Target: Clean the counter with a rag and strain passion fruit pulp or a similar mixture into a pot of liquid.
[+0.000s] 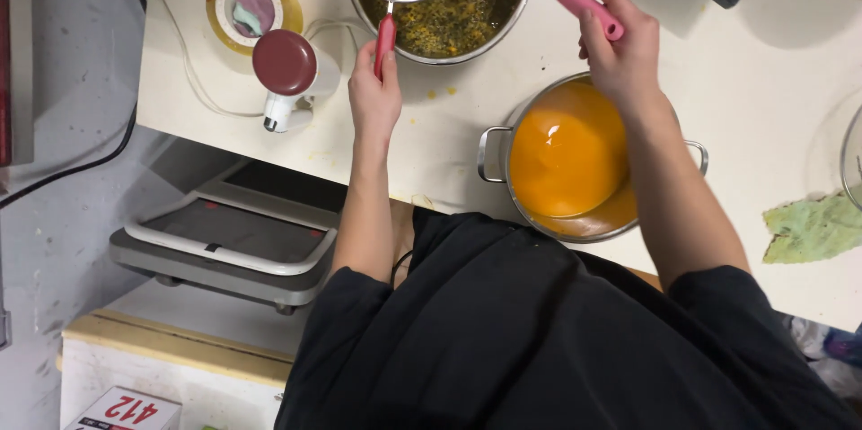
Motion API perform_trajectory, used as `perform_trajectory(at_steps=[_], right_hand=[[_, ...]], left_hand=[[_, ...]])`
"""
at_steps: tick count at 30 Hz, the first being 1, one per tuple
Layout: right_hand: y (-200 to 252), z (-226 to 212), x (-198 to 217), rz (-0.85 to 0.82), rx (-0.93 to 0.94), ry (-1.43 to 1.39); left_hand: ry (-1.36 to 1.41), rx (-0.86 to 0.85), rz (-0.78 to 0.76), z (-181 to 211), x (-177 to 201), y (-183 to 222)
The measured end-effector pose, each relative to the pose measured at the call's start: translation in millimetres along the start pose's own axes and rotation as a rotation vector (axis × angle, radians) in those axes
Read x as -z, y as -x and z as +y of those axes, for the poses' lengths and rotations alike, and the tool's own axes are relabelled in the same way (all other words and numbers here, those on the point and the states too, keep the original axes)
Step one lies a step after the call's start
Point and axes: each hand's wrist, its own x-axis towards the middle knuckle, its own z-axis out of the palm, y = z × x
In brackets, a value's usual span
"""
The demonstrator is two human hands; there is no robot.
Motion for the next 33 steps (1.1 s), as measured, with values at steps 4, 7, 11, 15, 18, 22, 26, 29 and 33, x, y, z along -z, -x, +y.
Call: perform_trajectory(at_steps=[4, 7, 11, 15, 18, 22, 26, 29, 33], right_hand=[[-25.7, 9.5, -8.2, -0.066, 0.389, 0.501], [-40.4, 11.1, -29.0, -0.303, 0.253, 0.566], [-29.8, -22.1, -26.1, -0.446, 0.258, 0.554], [-22.3, -30.4, 1.4, -0.389, 0.271, 0.532], [-30.0, -19.9, 0.7, -0.284, 0.288, 0.534], [-40.8, 17.5, -29.2, -0.351, 0.313, 0.500], [-19.1, 0.3, -21.5, -0.414, 0.345, 0.519], [-8.9, 7.1, -1.4, -0.276, 0.274, 0.377], [-7.2, 4.4, -2.5, -0.133, 0.268, 0.422]], left_hand=[[0.072, -0.024, 0.019, 21.1, 18.1, -3.2], [0.097, -0.001, -0.004, 36.5, 27.8, -8.5], [0.129, -0.005, -0.021, 36.0, 32.9, -9.8], [0.129, -0.038, -0.041, 44.1, 36.1, -13.8], [0.078, -0.032, -0.032, 44.9, 33.8, -17.5], [0.036, -0.064, -0.025, 31.5, 22.4, -25.3], [0.033, -0.123, -0.013, 17.7, 19.8, -23.4], [0.002, -0.071, -0.012, 29.3, 26.5, -13.8], [0.079, -0.031, 0.020, 28.5, 22.7, -8.1]])
